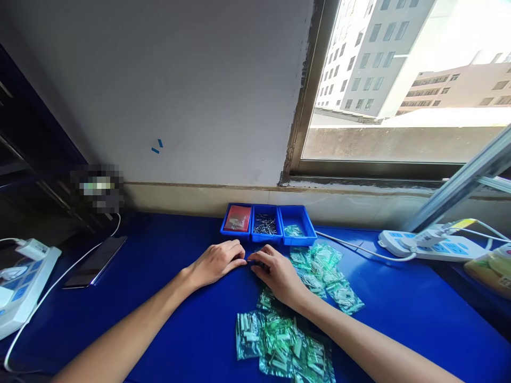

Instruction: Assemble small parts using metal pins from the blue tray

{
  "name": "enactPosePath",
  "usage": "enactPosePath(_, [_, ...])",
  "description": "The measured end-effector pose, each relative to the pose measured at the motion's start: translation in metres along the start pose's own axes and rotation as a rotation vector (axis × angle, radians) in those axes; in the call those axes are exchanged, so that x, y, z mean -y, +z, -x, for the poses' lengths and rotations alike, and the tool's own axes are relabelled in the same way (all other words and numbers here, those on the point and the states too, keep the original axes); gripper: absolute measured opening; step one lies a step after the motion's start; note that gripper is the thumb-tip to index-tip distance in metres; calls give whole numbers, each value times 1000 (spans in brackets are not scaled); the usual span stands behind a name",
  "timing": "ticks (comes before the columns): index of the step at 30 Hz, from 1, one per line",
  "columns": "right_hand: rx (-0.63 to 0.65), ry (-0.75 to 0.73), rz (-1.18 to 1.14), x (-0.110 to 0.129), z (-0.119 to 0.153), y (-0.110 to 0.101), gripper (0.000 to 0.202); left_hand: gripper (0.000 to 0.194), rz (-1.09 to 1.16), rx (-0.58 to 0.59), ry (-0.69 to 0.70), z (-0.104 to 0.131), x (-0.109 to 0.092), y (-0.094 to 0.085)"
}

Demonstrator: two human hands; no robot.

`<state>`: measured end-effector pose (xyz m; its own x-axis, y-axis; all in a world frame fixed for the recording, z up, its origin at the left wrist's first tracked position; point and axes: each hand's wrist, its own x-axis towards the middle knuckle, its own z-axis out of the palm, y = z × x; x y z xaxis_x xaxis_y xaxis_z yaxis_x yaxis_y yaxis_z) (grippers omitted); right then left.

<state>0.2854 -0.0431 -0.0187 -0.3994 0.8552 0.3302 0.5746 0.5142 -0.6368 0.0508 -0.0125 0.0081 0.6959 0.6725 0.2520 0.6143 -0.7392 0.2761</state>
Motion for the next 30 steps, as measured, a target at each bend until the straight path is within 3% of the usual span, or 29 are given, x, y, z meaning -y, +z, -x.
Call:
enactPosePath(4, [-10,10,7,1,0,0,9,21,21,-15,31,-1,-2,4])
enactPosePath(10, [-80,22,-35,3,1,-1,9,22,-57,-32,34,0,2,3])
enactPosePath(18, [-166,275,-551,0,1,-5,19,40,-261,-12,-107,4,5,1])
enactPosePath(30, [-210,325,-664,-1,-2,-4,21,23,-226,25,-37,0,2,6])
